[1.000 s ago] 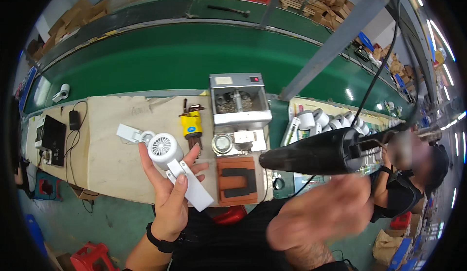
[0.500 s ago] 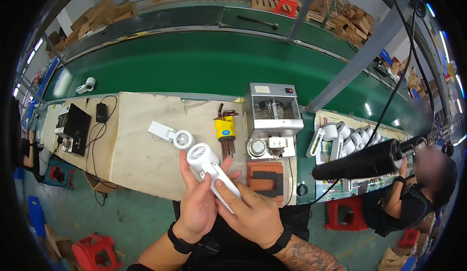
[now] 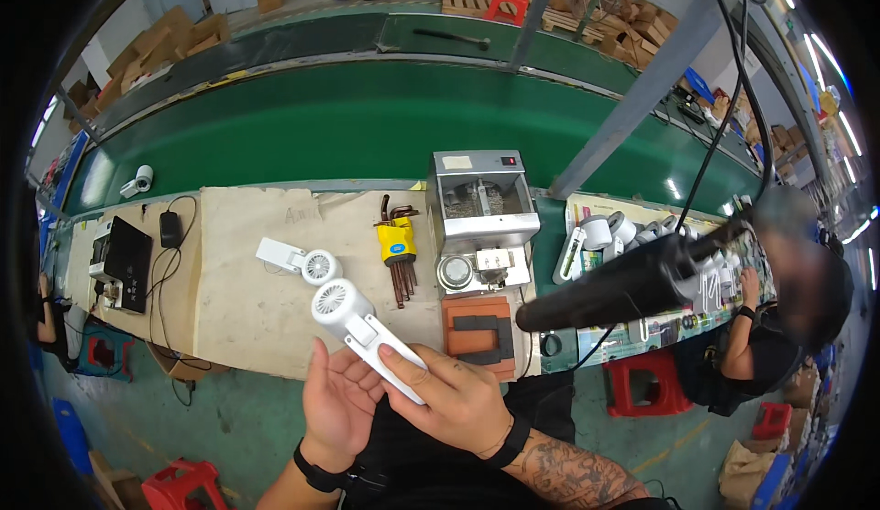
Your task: Assembling portable hand fans by installing batteries, screws, and housing components.
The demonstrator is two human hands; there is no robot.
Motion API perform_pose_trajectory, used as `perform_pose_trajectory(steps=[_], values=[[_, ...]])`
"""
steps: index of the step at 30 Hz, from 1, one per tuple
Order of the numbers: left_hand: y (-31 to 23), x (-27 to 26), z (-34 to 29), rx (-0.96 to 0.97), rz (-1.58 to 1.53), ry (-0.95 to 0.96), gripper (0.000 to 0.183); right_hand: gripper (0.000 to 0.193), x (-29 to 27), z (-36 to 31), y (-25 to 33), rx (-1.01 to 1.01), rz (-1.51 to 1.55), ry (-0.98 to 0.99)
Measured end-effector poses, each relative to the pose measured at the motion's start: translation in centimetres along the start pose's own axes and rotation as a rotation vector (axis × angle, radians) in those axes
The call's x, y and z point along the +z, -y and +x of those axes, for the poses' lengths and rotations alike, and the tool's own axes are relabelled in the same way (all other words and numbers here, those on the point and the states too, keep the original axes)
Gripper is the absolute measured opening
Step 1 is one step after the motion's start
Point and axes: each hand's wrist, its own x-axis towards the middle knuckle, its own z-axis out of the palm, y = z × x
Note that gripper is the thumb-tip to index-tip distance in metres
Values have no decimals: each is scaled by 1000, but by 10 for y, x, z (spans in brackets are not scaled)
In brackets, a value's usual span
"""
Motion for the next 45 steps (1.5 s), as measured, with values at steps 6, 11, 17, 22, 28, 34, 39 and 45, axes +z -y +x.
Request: perform_pose_trajectory(steps=[6, 11, 17, 22, 28, 34, 39, 45], values=[[-3, 28, 12, -51, -54, 47, 56, 56, -8, -15, -16, 2, -29, 33], [17, 12, 28, -27, 180, 44, 42, 61, -21, -32, -26, -23, -26, 30], [8, 24, 13, -90, 219, 9, 42, 47, -22, -33, -29, -102, -109, -83], [3, 18, 20, -46, 187, 77, 44, 49, -14, -27, -29, -118, -32, -126], [2, 18, 32, -168, -53, 73, 30, 48, -12, -19, -37, -172, -82, -117], [-19, 26, 13, -121, -5, 140, 36, 40, -10, -9, -28, -184, -36, -75], [-29, 7, 12, -163, -155, 176, 35, 37, -12, -4, -19, -321, 15, -5], [-48, 3, 10, -3, -127, 30, 35, 38, -15, -28, -19, -381, -33, -1]])
